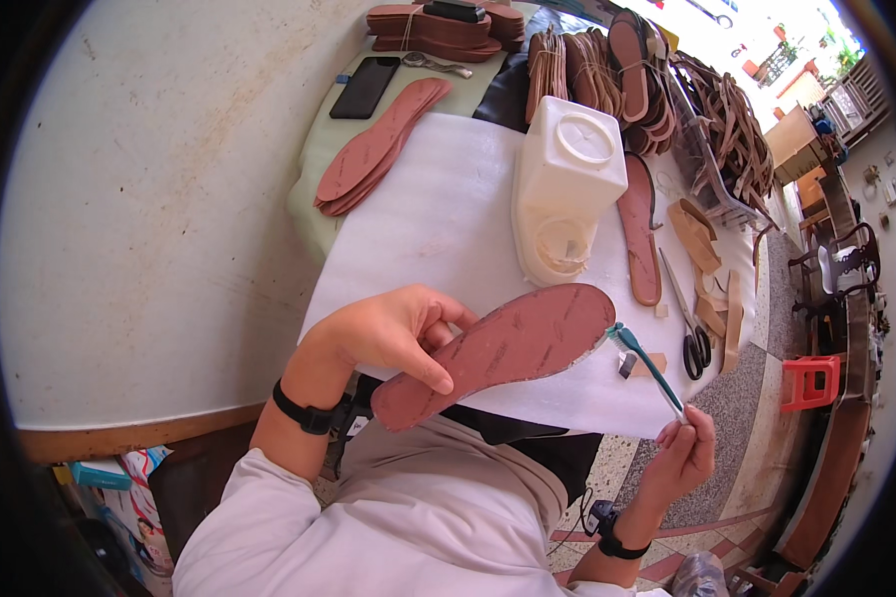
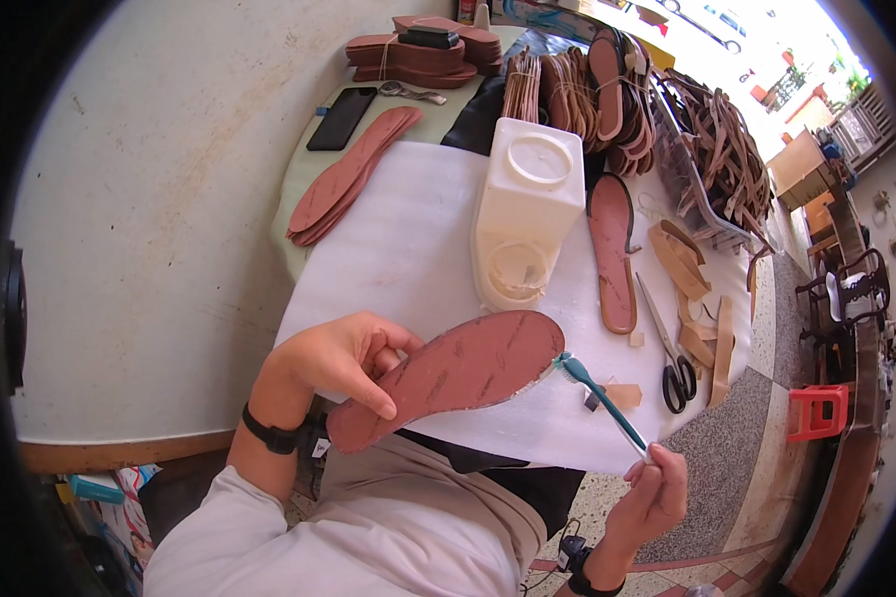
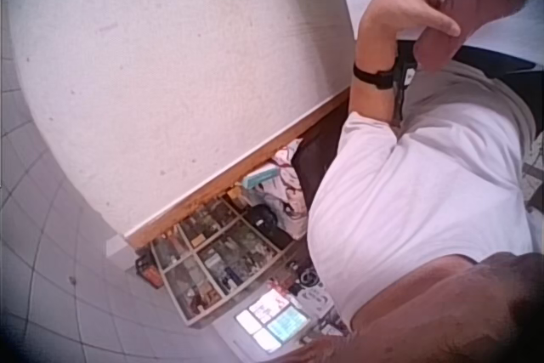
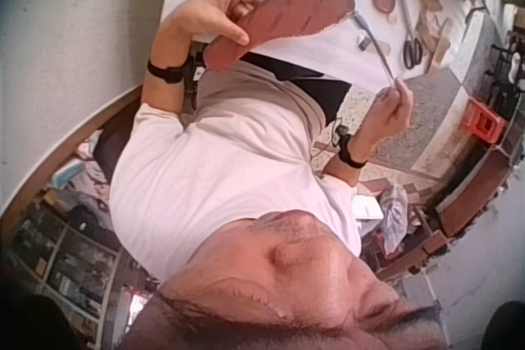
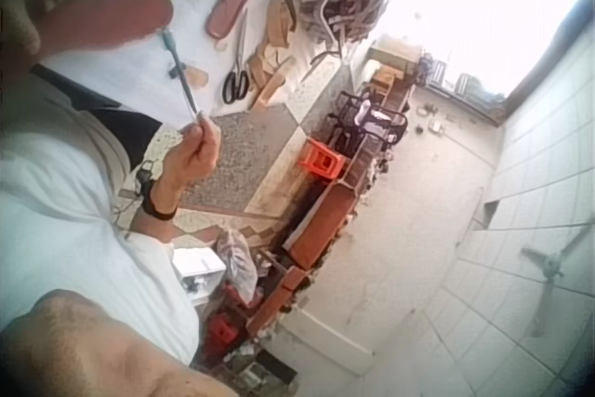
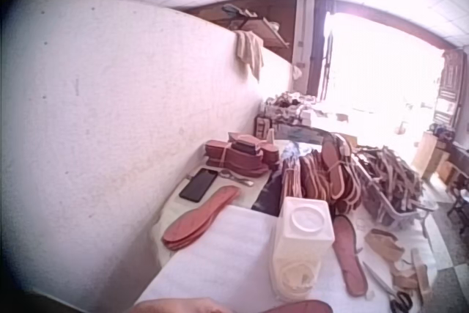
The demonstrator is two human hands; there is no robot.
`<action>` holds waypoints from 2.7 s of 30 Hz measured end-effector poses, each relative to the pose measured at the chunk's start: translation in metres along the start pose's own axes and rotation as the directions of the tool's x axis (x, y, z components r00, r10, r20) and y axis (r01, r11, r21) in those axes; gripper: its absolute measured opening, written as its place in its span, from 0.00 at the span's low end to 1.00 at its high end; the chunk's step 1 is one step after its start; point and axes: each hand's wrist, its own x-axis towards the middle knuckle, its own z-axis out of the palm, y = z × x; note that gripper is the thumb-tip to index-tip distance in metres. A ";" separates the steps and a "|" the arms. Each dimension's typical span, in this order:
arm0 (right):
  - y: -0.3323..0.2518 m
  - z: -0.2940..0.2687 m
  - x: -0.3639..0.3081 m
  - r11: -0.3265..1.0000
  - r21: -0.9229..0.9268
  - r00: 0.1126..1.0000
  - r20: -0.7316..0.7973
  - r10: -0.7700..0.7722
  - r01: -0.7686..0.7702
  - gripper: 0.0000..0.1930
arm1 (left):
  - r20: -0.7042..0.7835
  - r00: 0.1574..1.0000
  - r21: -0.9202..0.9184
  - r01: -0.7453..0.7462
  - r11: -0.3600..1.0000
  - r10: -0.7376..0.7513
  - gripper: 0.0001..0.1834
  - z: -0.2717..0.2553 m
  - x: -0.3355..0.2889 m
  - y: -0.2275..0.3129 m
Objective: Apply adhesive to the edges and surface of shoe insoles using a brush.
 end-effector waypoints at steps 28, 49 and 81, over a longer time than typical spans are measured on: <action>-0.023 0.016 0.009 0.936 -0.275 0.970 0.160 -0.181 0.220 0.08 | -0.089 0.996 0.349 0.045 0.936 -0.014 0.38 0.023 -0.004 0.014; -0.048 0.039 -0.006 0.944 -0.085 0.917 0.279 -0.284 0.319 0.07 | -0.093 0.995 0.347 0.058 0.936 -0.027 0.38 0.019 -0.001 0.010; -0.023 0.009 -0.001 0.927 -0.337 0.984 0.116 -0.132 0.164 0.08 | -0.071 0.997 0.350 0.050 0.936 -0.026 0.41 0.018 -0.001 0.009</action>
